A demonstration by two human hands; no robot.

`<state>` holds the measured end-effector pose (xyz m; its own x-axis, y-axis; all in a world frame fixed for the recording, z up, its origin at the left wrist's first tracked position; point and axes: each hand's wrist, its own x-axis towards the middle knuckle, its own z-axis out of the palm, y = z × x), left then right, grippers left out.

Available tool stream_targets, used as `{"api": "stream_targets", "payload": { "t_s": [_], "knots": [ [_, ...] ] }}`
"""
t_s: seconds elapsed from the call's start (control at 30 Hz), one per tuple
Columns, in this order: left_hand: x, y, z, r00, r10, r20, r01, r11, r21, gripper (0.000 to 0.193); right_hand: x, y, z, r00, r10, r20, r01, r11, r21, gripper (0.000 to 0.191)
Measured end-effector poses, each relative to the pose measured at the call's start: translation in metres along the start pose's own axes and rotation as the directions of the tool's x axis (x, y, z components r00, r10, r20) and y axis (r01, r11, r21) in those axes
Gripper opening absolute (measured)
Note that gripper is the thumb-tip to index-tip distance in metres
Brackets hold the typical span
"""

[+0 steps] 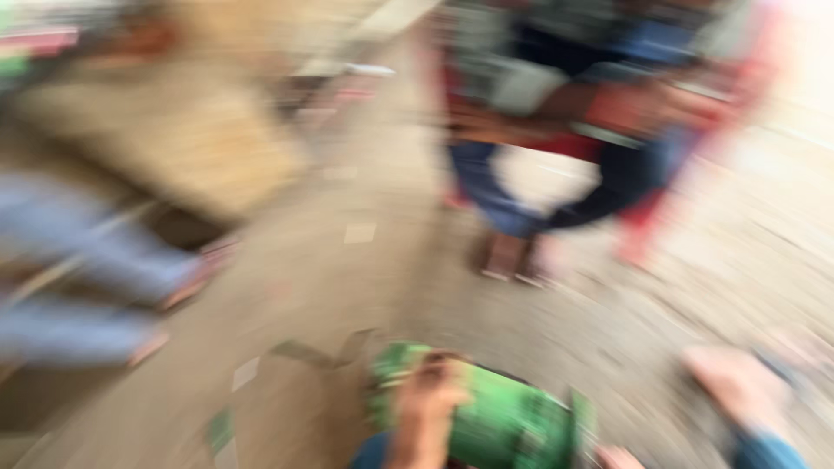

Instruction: The person uses a wrench and hammer to loosen and remove bolts from a green cylindrical machine. They then separate the machine into two parts and inspect the internal components.

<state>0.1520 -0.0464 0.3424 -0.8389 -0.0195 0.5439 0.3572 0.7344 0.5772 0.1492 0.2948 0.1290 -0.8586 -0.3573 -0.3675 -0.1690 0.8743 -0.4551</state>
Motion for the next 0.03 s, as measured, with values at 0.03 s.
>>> {"api": "stream_targets", "payload": {
  "t_s": [0.03],
  "knots": [
    [0.0246,-0.0457,-0.0104,0.996,0.027,0.089,-0.018,0.994,-0.107,0.014,-0.0015,0.0071,0.0035,1.000,-0.015,0.015,0.014,0.999,0.031,0.036]
  ]
}}
